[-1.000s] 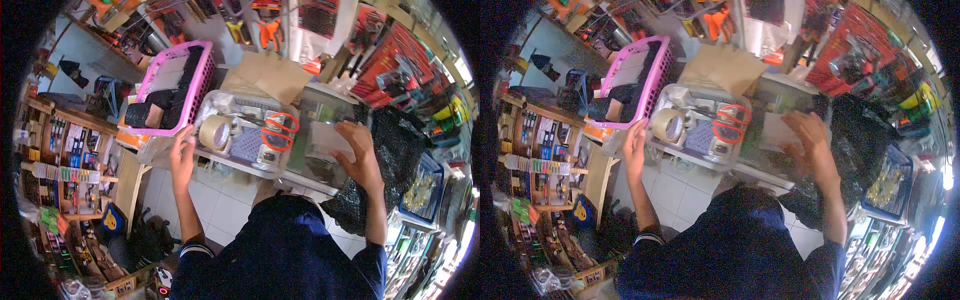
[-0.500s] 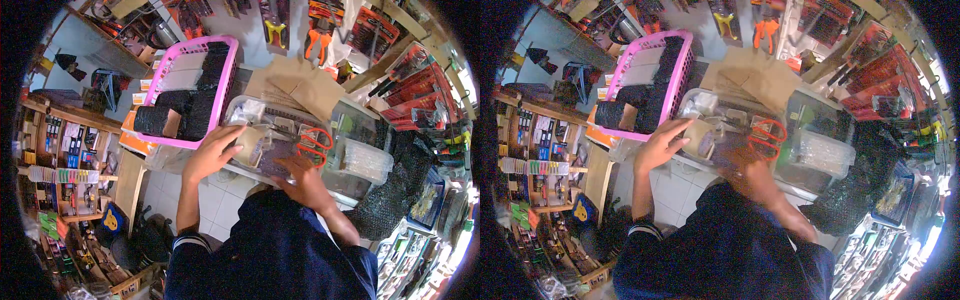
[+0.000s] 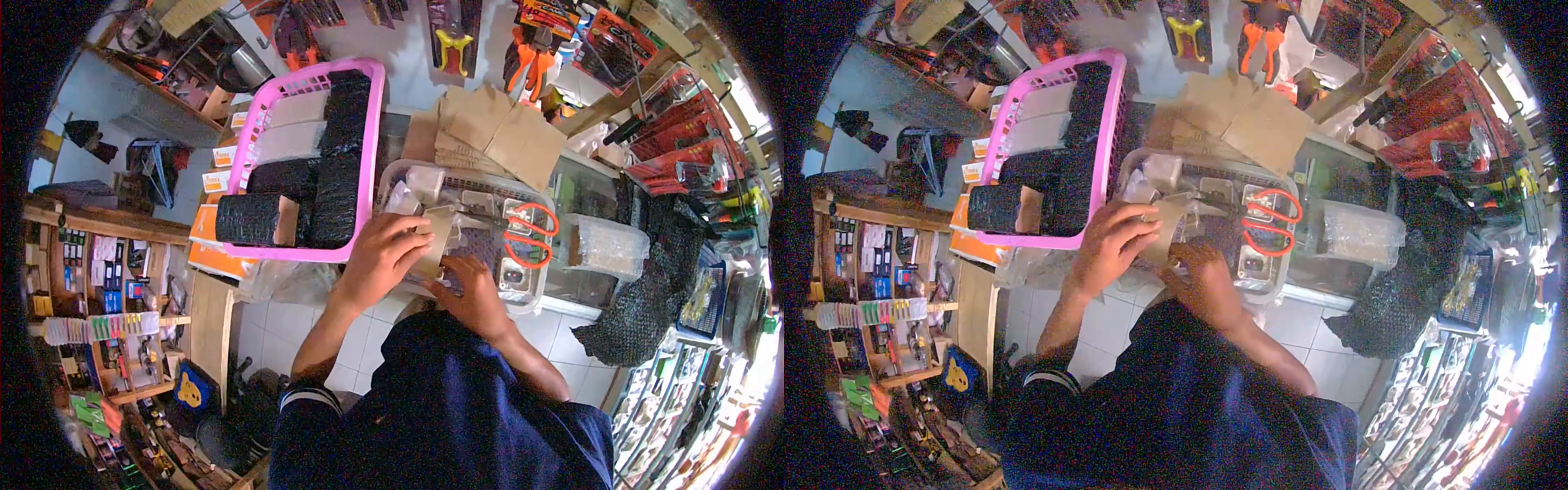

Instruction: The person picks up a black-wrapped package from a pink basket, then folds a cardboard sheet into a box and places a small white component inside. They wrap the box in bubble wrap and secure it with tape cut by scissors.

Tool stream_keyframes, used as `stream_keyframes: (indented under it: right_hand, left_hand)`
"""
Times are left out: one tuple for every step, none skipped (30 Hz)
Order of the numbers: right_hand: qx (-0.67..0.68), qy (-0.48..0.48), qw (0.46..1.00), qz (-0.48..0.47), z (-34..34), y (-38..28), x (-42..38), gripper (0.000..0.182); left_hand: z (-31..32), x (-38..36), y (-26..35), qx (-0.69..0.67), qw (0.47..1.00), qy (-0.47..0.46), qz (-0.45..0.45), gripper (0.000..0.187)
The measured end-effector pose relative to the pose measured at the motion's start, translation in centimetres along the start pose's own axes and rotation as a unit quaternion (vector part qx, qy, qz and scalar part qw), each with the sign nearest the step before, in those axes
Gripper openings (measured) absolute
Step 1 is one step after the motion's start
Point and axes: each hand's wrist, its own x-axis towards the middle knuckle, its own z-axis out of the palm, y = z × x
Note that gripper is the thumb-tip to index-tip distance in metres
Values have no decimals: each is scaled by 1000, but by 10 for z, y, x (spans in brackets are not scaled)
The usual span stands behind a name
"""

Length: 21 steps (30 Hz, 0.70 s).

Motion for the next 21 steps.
stream_keyframes:
  right_hand:
    - [2, 4, 1000, 6, 2, 1, 0, 36]
    - [4, 8, 1000, 11, 5, 2, -1, 32]
    - [7, 13, 1000, 16, 8, 4, -1, 29]
    - [8, 15, 1000, 15, 11, 7, -1, 29]
    - [10, 18, 1000, 14, 14, 11, -1, 29]
    - [11, 19, 1000, 13, 14, 10, 1, 29]
    - [-12, 20, 1000, 10, 12, 7, 2, 29]
    - [-34, 21, 999, 7, 9, 3, 3, 29]
    - [-55, 22, 998, 4, 6, 0, 4, 29]
    - [-47, 29, 998, 1, 4, 0, 5, 28]
    - [-38, 38, 999, -2, 3, 1, 5, 28]
    - [-29, 46, 998, -3, 1, 1, 5, 27]
    - [-24, 33, 999, 3, 0, 3, 5, 28]
    - [-19, 21, 1000, 8, -1, 6, 6, 28]
    - [-13, 8, 1000, 13, -1, 8, 8, 28]
    - [3, 18, 1000, 7, -1, 8, 10, 28]
    - [19, 27, 999, 1, -1, 7, 13, 28]
    - [34, 35, 999, -4, -1, 5, 15, 29]
    - [45, 29, 999, 14, -2, 3, 17, 30]
    - [55, 21, 998, 32, -4, 0, 19, 31]
    - [65, 15, 997, 49, -5, -2, 22, 32]
  left_hand:
    - [1, 3, 0, -1, 1000, 2, 4, 19]
    - [2, 5, 0, -5, 1000, -1, 4, 17]
    - [3, 7, -1, -9, 1000, -4, 5, 16]
    - [4, 8, -1, -13, 1000, -8, 6, 15]
    - [5, 10, 0, 6, 1000, -3, 19, 15]
    - [6, 13, 2, 24, 999, 2, 31, 15]
    - [7, 15, 3, 44, 998, 7, 43, 16]
    - [10, 15, 2, 40, 998, 14, 42, 16]
    - [13, 14, -2, 37, 998, 21, 42, 16]
    - [16, 14, -5, 34, 998, 26, 42, 16]
    - [19, 14, -8, 35, 998, 39, 40, 15]
    - [21, 13, -10, 36, 997, 51, 39, 14]
    - [23, 12, -10, 36, 997, 62, 36, 14]
    - [24, 12, -8, 32, 996, 73, 35, 13]
    - [25, 12, -6, 29, 995, 84, 35, 13]
    - [25, 14, -6, 25, 995, 95, 34, 12]
    - [25, 15, -7, 14, 994, 105, 27, 12]
    - [26, 15, -8, 3, 993, 115, 19, 11]
    - [26, 15, -9, -9, 992, 124, 10, 11]
    - [25, 14, -8, -11, 992, 125, 9, 10]
    - [24, 16, -8, -13, 992, 125, 9, 10]
